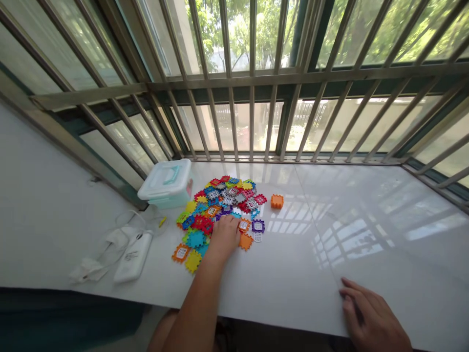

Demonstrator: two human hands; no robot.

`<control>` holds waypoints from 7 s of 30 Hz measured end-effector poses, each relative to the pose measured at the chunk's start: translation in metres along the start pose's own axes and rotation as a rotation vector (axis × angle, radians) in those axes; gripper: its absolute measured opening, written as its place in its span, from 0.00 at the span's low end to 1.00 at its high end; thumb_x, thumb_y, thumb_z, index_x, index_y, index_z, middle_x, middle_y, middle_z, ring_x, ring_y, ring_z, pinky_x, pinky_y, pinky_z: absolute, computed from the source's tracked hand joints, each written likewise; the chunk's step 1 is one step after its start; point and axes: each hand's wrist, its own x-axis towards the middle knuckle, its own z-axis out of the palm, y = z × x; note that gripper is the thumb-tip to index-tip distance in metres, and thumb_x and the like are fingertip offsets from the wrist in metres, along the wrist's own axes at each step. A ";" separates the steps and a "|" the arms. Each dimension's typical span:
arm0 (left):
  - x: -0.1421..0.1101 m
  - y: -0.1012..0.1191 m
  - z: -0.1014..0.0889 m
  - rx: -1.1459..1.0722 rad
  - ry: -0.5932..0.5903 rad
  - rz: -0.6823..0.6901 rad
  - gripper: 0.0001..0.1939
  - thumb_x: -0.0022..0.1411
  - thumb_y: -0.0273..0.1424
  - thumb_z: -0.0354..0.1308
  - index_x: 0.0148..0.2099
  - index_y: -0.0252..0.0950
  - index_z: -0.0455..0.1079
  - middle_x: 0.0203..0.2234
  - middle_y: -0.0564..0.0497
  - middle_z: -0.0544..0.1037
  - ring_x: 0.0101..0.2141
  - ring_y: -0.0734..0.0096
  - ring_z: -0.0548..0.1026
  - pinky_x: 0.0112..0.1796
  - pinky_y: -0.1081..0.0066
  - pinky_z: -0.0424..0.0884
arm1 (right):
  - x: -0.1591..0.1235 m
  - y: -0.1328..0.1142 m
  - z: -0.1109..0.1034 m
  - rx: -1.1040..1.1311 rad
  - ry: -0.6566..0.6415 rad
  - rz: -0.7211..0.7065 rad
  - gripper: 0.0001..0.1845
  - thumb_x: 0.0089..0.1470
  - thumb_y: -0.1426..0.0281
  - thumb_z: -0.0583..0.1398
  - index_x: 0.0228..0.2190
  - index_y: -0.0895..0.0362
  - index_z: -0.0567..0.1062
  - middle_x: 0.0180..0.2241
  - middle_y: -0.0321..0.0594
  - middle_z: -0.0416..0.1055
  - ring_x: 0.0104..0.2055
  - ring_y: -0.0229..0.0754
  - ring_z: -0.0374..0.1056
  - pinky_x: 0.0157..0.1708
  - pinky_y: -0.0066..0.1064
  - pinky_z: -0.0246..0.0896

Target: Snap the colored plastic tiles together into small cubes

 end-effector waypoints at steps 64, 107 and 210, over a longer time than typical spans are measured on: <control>0.007 -0.018 0.012 -0.246 0.241 0.013 0.05 0.75 0.26 0.56 0.47 0.39 0.74 0.63 0.38 0.76 0.65 0.51 0.70 0.68 0.51 0.64 | 0.002 -0.004 -0.002 -0.008 -0.003 0.023 0.11 0.66 0.62 0.59 0.44 0.50 0.80 0.53 0.42 0.83 0.52 0.54 0.77 0.60 0.50 0.68; -0.002 -0.007 -0.007 -0.189 0.218 0.092 0.06 0.69 0.34 0.70 0.48 0.42 0.81 0.56 0.43 0.81 0.58 0.49 0.76 0.62 0.49 0.69 | 0.003 -0.005 -0.002 -0.008 0.019 0.010 0.11 0.67 0.63 0.59 0.44 0.51 0.81 0.53 0.42 0.83 0.51 0.53 0.78 0.59 0.48 0.68; 0.005 0.053 0.029 -0.389 0.224 0.191 0.13 0.74 0.33 0.62 0.34 0.40 0.70 0.33 0.48 0.78 0.38 0.60 0.77 0.41 0.63 0.68 | 0.252 -0.090 0.103 0.300 -0.036 0.259 0.33 0.61 0.53 0.68 0.59 0.56 0.69 0.55 0.54 0.74 0.54 0.56 0.73 0.58 0.52 0.71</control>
